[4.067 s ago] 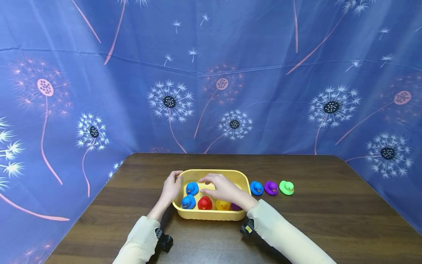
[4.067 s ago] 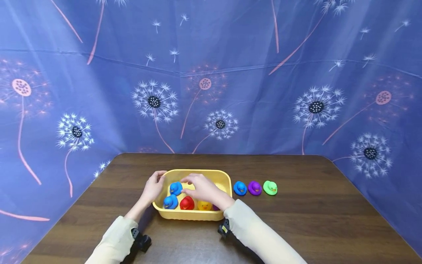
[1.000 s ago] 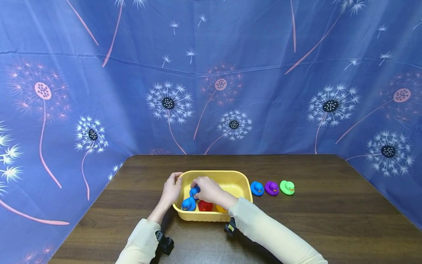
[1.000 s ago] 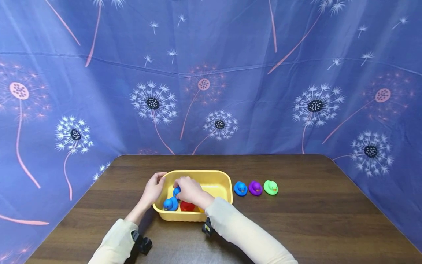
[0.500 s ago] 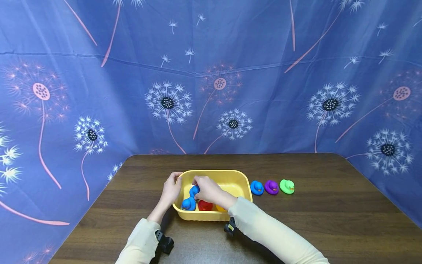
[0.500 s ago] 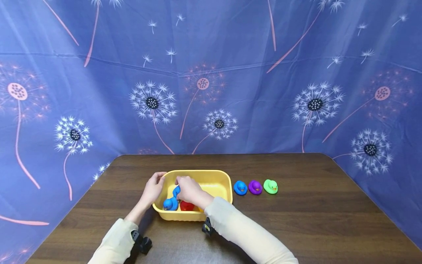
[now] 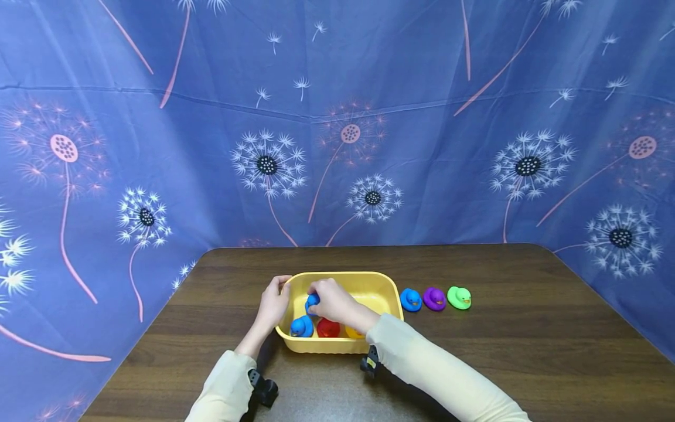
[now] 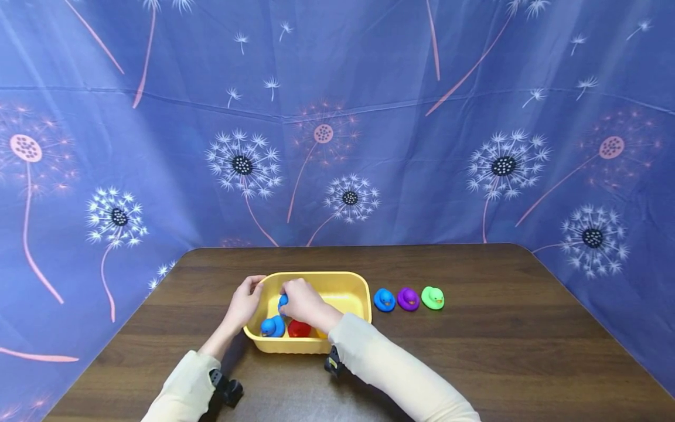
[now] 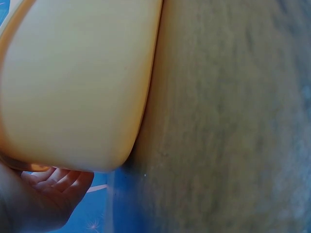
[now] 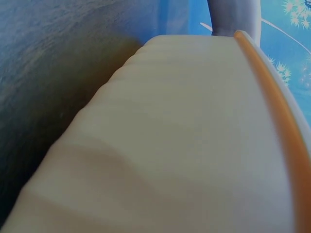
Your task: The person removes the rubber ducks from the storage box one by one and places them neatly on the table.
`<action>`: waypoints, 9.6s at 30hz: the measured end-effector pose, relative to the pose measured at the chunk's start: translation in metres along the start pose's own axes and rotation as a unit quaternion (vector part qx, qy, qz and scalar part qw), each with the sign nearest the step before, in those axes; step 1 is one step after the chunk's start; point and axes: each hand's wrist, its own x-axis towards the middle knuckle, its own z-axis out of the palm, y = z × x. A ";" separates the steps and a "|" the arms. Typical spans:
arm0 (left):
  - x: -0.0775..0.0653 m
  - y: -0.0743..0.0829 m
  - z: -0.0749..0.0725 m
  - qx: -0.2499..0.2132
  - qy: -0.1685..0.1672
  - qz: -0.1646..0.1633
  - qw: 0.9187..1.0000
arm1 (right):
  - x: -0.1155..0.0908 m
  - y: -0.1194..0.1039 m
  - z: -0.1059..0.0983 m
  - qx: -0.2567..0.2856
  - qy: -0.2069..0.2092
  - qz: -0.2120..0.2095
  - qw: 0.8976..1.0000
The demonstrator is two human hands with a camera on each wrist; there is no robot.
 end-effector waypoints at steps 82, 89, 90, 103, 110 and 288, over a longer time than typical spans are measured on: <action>-0.002 0.002 -0.002 0.011 -0.008 0.001 1.000 | -0.087 0.087 -0.091 0.067 0.102 0.011 0.992; -0.001 0.002 -0.003 0.011 -0.010 -0.001 1.000 | -0.097 0.095 -0.095 0.053 0.108 0.012 0.993; -0.001 0.002 -0.003 0.012 -0.010 -0.001 1.000 | -0.098 0.096 -0.096 0.053 0.109 0.012 0.993; -0.002 0.000 -0.002 0.015 -0.008 0.009 1.000 | -0.112 0.108 -0.105 0.038 0.108 0.022 0.993; -0.003 0.000 -0.002 0.012 -0.008 0.006 1.000 | -0.119 0.119 -0.109 0.026 0.128 0.015 0.991; -0.002 -0.001 -0.004 0.003 0.002 0.007 1.000 | -0.152 0.154 -0.106 -0.009 0.116 -0.007 0.993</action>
